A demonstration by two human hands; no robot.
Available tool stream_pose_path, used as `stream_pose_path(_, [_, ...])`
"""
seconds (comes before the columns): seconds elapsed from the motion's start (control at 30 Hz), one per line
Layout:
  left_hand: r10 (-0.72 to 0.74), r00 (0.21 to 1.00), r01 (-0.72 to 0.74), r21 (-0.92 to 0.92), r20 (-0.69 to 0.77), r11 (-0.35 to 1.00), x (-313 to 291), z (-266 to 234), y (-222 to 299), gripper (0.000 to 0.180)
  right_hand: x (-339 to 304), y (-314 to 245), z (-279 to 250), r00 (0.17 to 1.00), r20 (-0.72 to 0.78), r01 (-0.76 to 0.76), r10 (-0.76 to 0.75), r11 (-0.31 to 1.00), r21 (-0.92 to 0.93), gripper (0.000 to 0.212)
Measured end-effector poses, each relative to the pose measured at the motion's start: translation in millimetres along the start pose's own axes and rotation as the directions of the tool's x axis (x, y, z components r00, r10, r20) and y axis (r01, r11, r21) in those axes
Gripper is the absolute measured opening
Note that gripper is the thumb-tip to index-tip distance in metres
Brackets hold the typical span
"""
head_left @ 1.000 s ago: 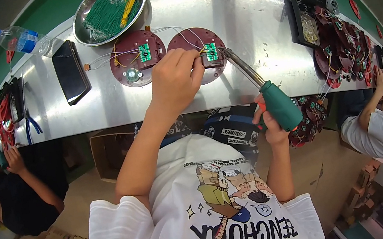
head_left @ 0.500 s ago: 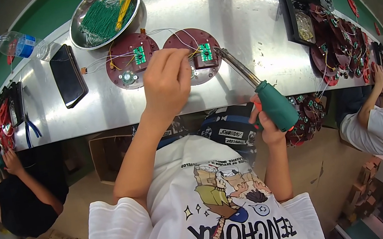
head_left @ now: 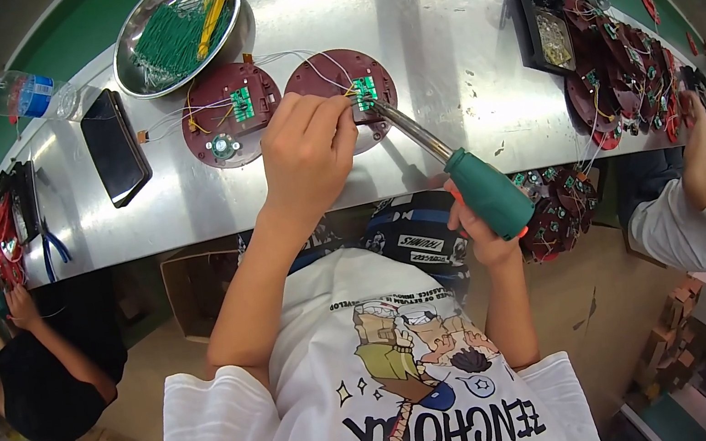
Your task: Assembling electronic components into red circular housings on a factory assembly line using a handheld tool.
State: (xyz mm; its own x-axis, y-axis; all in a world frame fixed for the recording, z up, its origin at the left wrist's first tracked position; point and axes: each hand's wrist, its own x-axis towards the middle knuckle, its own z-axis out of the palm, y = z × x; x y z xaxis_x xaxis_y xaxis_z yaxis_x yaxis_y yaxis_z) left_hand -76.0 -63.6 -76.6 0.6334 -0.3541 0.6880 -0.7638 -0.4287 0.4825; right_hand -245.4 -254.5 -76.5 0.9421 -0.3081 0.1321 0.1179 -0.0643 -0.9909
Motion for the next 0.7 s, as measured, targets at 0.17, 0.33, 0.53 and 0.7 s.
stream_pose_path(0.17, [-0.028, 1.0, 0.028, -0.022, 0.004, 0.999, 1.5, -0.7, 1.9, 0.011, 1.7, 1.5, -0.5, 1.0, 0.01, -0.008, 0.008, 1.0, -0.004, 0.029])
stream_pose_path(0.33, [-0.053, 0.998, 0.054, -0.038, 0.019, 0.998, 1.2, -0.8, 1.9, 0.01, 2.4, -1.2, -1.3, 0.999, 0.004, -0.052, 0.052, 0.999, -0.001, 0.028])
stream_pose_path(0.53, [-0.065, 0.997, 0.067, -0.048, 0.032, 0.997, 2.1, -0.7, 1.2, 0.009, 0.2, 9.6, -10.4, 0.994, 0.103, -0.045, 0.043, 0.999, 0.025, 0.035])
stream_pose_path(0.7, [-0.06, 0.998, 0.061, -0.055, 0.033, 0.997, 2.3, 0.2, 0.5, 0.009, -1.1, 4.2, -9.3, 0.999, 0.05, 0.01, -0.011, 1.0, 0.022, 0.041])
